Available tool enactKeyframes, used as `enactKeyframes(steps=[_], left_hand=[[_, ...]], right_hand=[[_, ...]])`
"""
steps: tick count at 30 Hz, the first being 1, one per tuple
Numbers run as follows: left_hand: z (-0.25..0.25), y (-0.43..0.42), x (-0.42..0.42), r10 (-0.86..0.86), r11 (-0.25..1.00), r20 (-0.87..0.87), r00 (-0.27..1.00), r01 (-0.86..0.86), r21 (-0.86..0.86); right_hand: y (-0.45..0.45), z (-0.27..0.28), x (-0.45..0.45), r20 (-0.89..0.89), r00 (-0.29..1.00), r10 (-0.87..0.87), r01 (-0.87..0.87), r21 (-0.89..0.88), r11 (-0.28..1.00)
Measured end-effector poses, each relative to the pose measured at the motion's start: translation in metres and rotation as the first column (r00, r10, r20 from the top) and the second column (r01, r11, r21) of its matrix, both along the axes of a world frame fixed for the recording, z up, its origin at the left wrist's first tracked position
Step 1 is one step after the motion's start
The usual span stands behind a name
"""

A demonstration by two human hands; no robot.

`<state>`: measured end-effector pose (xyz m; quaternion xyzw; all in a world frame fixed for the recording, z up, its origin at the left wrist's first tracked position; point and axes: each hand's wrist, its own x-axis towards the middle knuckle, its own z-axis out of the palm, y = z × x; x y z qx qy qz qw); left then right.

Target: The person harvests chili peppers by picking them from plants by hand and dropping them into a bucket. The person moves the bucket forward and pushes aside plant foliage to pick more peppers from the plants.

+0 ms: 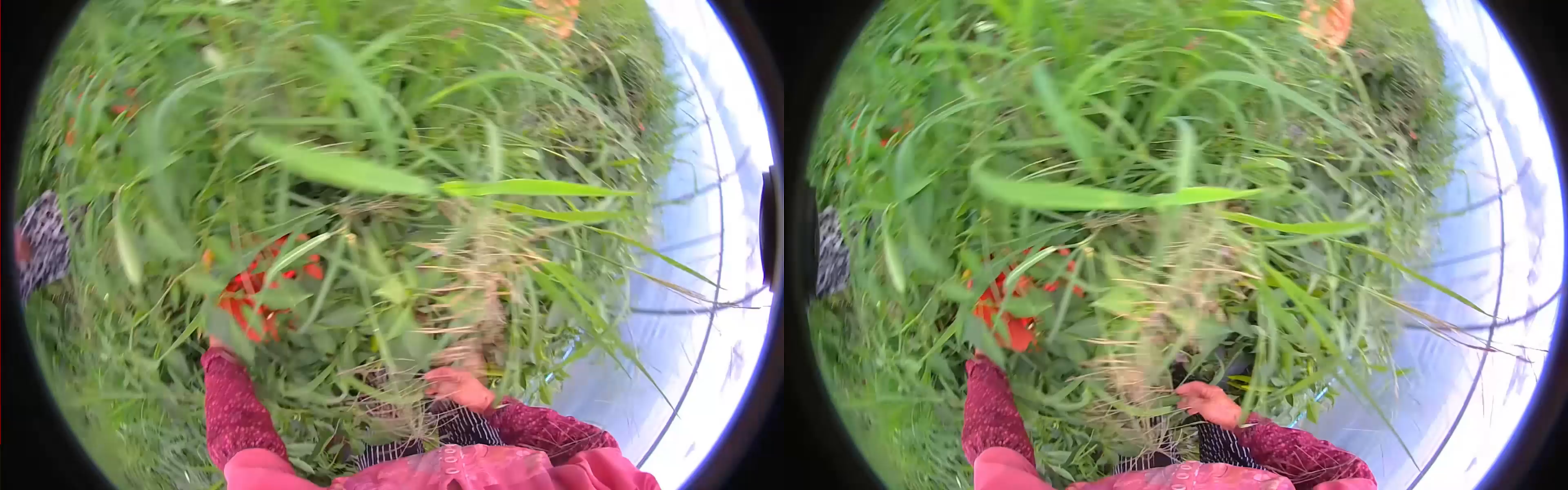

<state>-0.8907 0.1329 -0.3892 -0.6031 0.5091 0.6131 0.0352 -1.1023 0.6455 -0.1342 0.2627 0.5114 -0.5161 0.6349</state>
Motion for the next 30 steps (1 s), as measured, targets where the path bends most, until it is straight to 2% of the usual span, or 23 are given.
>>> enactKeyframes(steps=[1, 2, 3, 5, 6, 7, 9, 11, 12, 13, 15, 16, 17, 19, 21, 23, 25, 27, 28, 29, 30], left_hand=[[0.001, 0.001, 0.002, -0.010, 1.000, -0.025, 1.000, 0.010, 0.021], [0.008, 0.003, 0.000, -0.020, 0.999, -0.039, 0.999, 0.022, 0.040], [0.013, 0.007, -0.005, -0.028, 0.998, -0.053, 0.998, 0.031, 0.060], [0.007, 0.003, -0.001, -0.061, 0.993, -0.105, 0.993, 0.071, 0.090], [0.008, 0.004, -0.006, -0.087, 0.989, -0.136, 0.987, 0.101, 0.104], [0.008, 0.004, -0.009, -0.115, 0.985, -0.166, 0.979, 0.135, 0.111], [0.017, 0.005, -0.022, -0.200, 0.967, -0.231, 0.952, 0.230, 0.111], [0.034, 0.004, -0.038, -0.303, 0.933, -0.325, 0.896, 0.349, 0.090], [0.045, 0.004, -0.046, -0.348, 0.914, -0.377, 0.859, 0.401, 0.070], [0.035, 0.000, -0.033, -0.367, 0.906, -0.381, 0.849, 0.419, 0.059], [0.000, -0.022, -0.020, -0.396, 0.916, -0.017, 0.918, 0.396, 0.057], [0.042, -0.006, -0.050, -0.101, 0.982, 0.024, 0.995, 0.096, 0.164], [0.069, -0.010, -0.063, -0.127, 0.979, 0.025, 0.992, 0.122, 0.163], [0.121, -0.014, -0.073, -0.189, 0.961, 0.165, 0.968, 0.147, 0.236], [0.163, 0.000, -0.079, -0.160, 0.965, 0.105, 0.982, 0.133, 0.226], [0.205, 0.013, -0.082, -0.116, 0.971, 0.033, 0.993, 0.107, 0.215], [0.249, 0.015, -0.091, -0.147, 0.968, 0.137, 0.980, 0.114, 0.223], [0.281, 0.018, -0.096, -0.144, 0.967, 0.102, 0.984, 0.118, 0.226], [0.295, 0.017, -0.096, -0.126, 0.966, 0.096, 0.987, 0.100, 0.236], [0.305, 0.016, -0.092, -0.127, 0.969, 0.079, 0.989, 0.107, 0.225], [0.317, 0.014, -0.090, -0.160, 0.967, 0.085, 0.983, 0.139, 0.216]], right_hand=[[0.002, 0.012, 0.002, 0.019, 0.998, -0.054, 0.055, -0.020, 0.998], [0.004, 0.008, 0.012, 0.076, 0.996, 0.056, -0.066, 0.132, 0.989], [0.013, 0.007, 0.015, 0.091, 0.995, 0.037, -0.050, 0.142, 0.989], [0.008, -0.008, 0.040, 0.005, 0.999, 0.050, -0.050, 0.142, 0.989], [0.005, -0.012, 0.047, -0.015, 0.993, 0.120, -0.116, 0.170, 0.979], [0.009, -0.022, 0.062, -0.061, 0.996, 0.059, -0.051, 0.124, 0.991], [0.016, -0.031, 0.067, 0.038, 0.986, -0.164, 0.159, 0.105, 0.982], [0.016, -0.021, 0.046, -0.095, 0.990, 0.103, -0.087, 0.163, 0.983], [0.021, -0.023, 0.039, -0.269, 0.935, 0.232, -0.190, 0.174, 0.966], [0.036, -0.030, 0.039, -0.259, 0.958, 0.125, -0.093, 0.132, 0.987], [0.033, -0.018, 0.018, -0.358, 0.930, 0.089, 0.009, 0.264, 0.964], [0.030, -0.016, 0.004, -0.426, 0.901, 0.084, 0.045, 0.285, 0.957], [0.026, -0.010, -0.010, -0.480, 0.873, 0.081, 0.084, 0.312, 0.946], [0.032, 0.001, -0.034, -0.686, 0.727, 0.003, 0.253, 0.273, 0.928], [0.029, 0.020, -0.075, -0.814, 0.528, 0.244, 0.218, 0.407, 0.887], [0.047, 0.018, -0.099, -0.888, 0.366, 0.279, 0.304, 0.398, 0.866], [0.061, 0.026, -0.121, -0.815, 0.250, 0.523, 0.344, 0.580, 0.739], [0.072, 0.031, -0.137, -0.721, 0.197, 0.665, 0.350, 0.685, 0.639], [0.080, 0.024, -0.142, -0.663, 0.183, 0.726, 0.347, 0.734, 0.583], [0.082, 0.019, -0.147, -0.674, 0.172, 0.719, 0.362, 0.722, 0.590], [0.085, 0.015, -0.148, -0.629, 0.249, 0.736, 0.322, 0.771, 0.550]])
